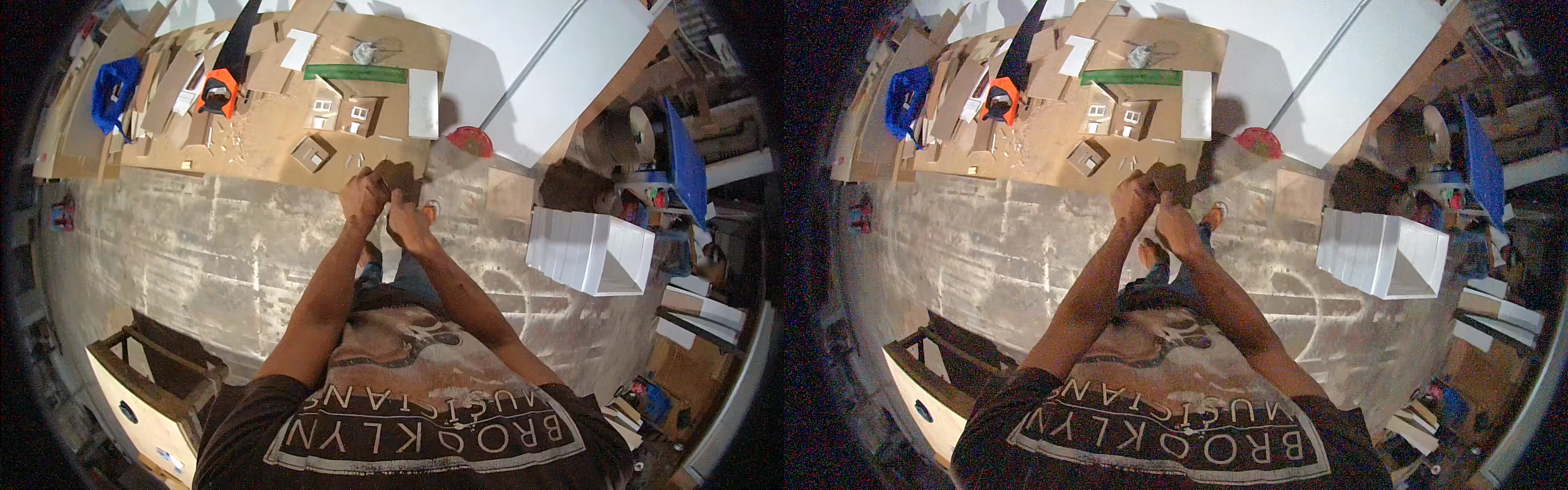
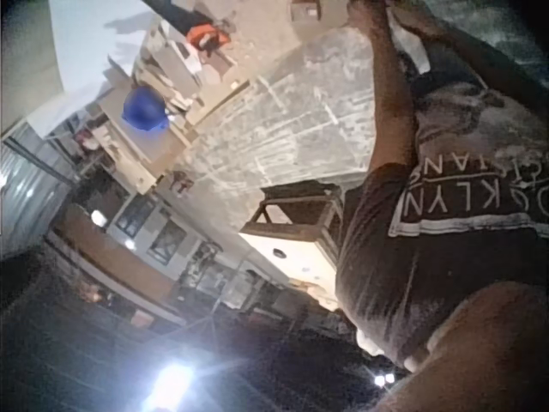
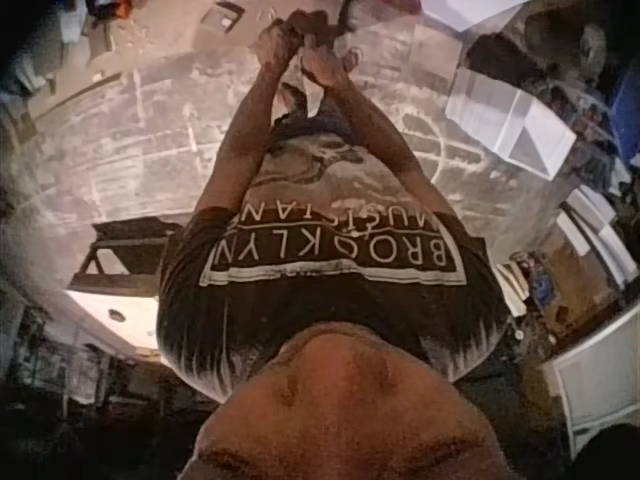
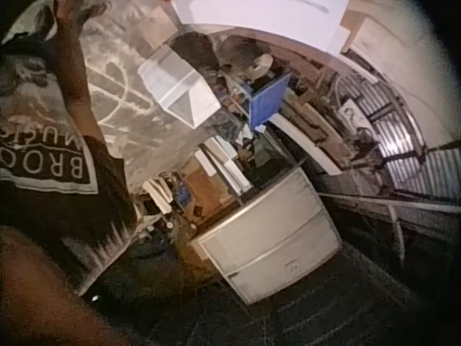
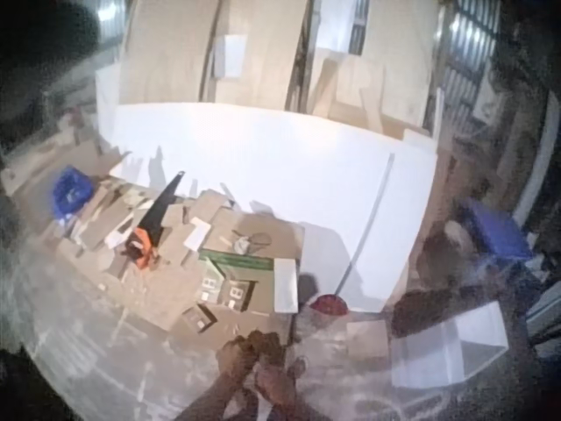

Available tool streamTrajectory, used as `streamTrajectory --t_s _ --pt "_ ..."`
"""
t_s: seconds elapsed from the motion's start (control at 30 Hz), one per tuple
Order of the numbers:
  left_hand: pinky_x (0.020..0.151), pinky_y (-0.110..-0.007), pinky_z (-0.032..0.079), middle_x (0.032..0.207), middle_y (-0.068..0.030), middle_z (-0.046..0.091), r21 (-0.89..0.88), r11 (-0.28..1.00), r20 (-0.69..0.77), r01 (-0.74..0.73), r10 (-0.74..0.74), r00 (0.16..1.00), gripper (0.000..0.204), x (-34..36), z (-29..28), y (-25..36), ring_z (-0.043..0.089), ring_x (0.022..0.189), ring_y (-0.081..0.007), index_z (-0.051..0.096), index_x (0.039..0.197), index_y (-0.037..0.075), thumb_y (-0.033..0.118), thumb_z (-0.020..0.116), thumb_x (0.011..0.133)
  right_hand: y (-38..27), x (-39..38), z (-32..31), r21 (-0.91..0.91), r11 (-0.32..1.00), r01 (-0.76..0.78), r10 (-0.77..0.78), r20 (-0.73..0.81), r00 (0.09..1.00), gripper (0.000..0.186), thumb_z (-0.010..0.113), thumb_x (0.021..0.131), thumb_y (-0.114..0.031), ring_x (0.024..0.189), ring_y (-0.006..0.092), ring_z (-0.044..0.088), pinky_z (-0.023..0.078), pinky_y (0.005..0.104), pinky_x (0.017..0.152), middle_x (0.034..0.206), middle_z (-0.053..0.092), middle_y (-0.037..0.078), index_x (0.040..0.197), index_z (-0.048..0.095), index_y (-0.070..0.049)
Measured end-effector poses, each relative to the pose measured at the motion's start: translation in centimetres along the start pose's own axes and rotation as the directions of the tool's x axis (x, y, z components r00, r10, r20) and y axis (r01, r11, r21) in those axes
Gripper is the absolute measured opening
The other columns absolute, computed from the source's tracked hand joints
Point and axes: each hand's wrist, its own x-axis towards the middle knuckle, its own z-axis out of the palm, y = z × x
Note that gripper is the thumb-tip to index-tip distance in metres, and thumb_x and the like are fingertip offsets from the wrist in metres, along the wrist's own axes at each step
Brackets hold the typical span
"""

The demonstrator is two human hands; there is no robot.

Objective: The person assembles small wooden model house components by hand and using a tool. The person picks up small wooden pieces representing walls and roofs, aligns them, and uses a red marking tool to make small marks on a piece of cardboard.

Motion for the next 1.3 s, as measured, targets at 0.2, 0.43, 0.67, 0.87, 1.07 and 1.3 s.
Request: streamTrajectory --t_s 0.2,0.43,0.67,0.87,1.07,1.3 --pt "0.067 -0.045 0.056 0.091 -0.0072 0.071 0.029 1.000 -0.022 -0.006 0.007 1.000 0.013 0.1 0.2 -0.3 0.070 0.080 -0.0335 0.075 0.088 0.014 0.022 0.067 0.081 1.0 -2.7 0.9 -0.028 0.995 0.094 -0.095 -0.045 0.994 0.054 0.061 0.085 -0.011 0.079 0.0461 0.070 0.057 0.0524 0.071 0.080 0.066 0.032 0.128 0.039 0.013" --pt "0.073 -0.045 0.055 0.095 -0.0075 0.070 -0.110 0.992 0.024 0.068 -0.066 0.998 0.014 -0.4 0.9 -1.7 0.069 0.088 -0.0330 0.075 0.091 0.016 0.025 0.066 0.085 3.6 -4.3 1.6 0.084 0.990 0.114 -0.108 -0.077 0.991 0.050 0.058 0.085 -0.006 0.074 0.0481 0.064 0.051 0.0481 0.067 0.086 0.061 0.032 0.128 0.040 0.013" --pt "0.078 -0.043 0.052 0.095 -0.0092 0.069 -0.299 0.949 0.009 0.102 -0.104 0.995 0.016 -0.6 0.8 -2.0 0.068 0.090 -0.0337 0.076 0.098 0.018 0.025 0.070 0.085 7.0 -2.2 3.6 0.106 0.973 0.207 -0.150 -0.392 0.907 0.039 0.055 0.092 -0.013 0.088 0.0564 0.059 0.045 0.0605 0.074 0.100 0.059 0.034 0.128 0.043 -0.001" --pt "0.079 -0.043 0.052 0.097 -0.0140 0.068 -0.418 0.905 -0.005 0.085 -0.095 0.995 0.022 -1.0 0.6 -3.1 0.067 0.092 -0.0362 0.076 0.101 0.010 0.022 0.073 0.083 4.5 -0.8 1.2 0.190 0.973 0.135 -0.110 -0.134 0.985 0.050 0.054 0.094 -0.019 0.084 0.0509 0.065 0.046 0.0633 0.079 0.089 0.066 0.035 0.140 0.036 -0.008" --pt "0.079 -0.042 0.053 0.099 -0.0149 0.068 -0.443 0.896 -0.049 0.014 -0.040 0.998 0.030 -0.8 0.6 -2.7 0.066 0.092 -0.0373 0.073 0.106 0.006 0.024 0.074 0.082 6.5 0.0 3.2 0.155 0.966 0.207 -0.177 -0.190 0.966 0.054 0.053 0.095 -0.021 0.081 0.0517 0.065 0.048 0.0631 0.075 0.088 0.065 0.035 0.143 0.032 -0.005" --pt "0.079 -0.041 0.053 0.098 -0.0146 0.067 -0.443 0.897 -0.062 0.006 -0.037 0.997 0.033 -1.1 1.3 -4.1 0.066 0.092 -0.0364 0.072 0.107 0.005 0.025 0.076 0.081 5.8 -0.2 2.0 0.171 0.979 0.114 -0.070 -0.243 0.968 0.055 0.054 0.096 -0.020 0.077 0.0482 0.066 0.051 0.0556 0.067 0.084 0.065 0.034 0.142 0.032 0.002"
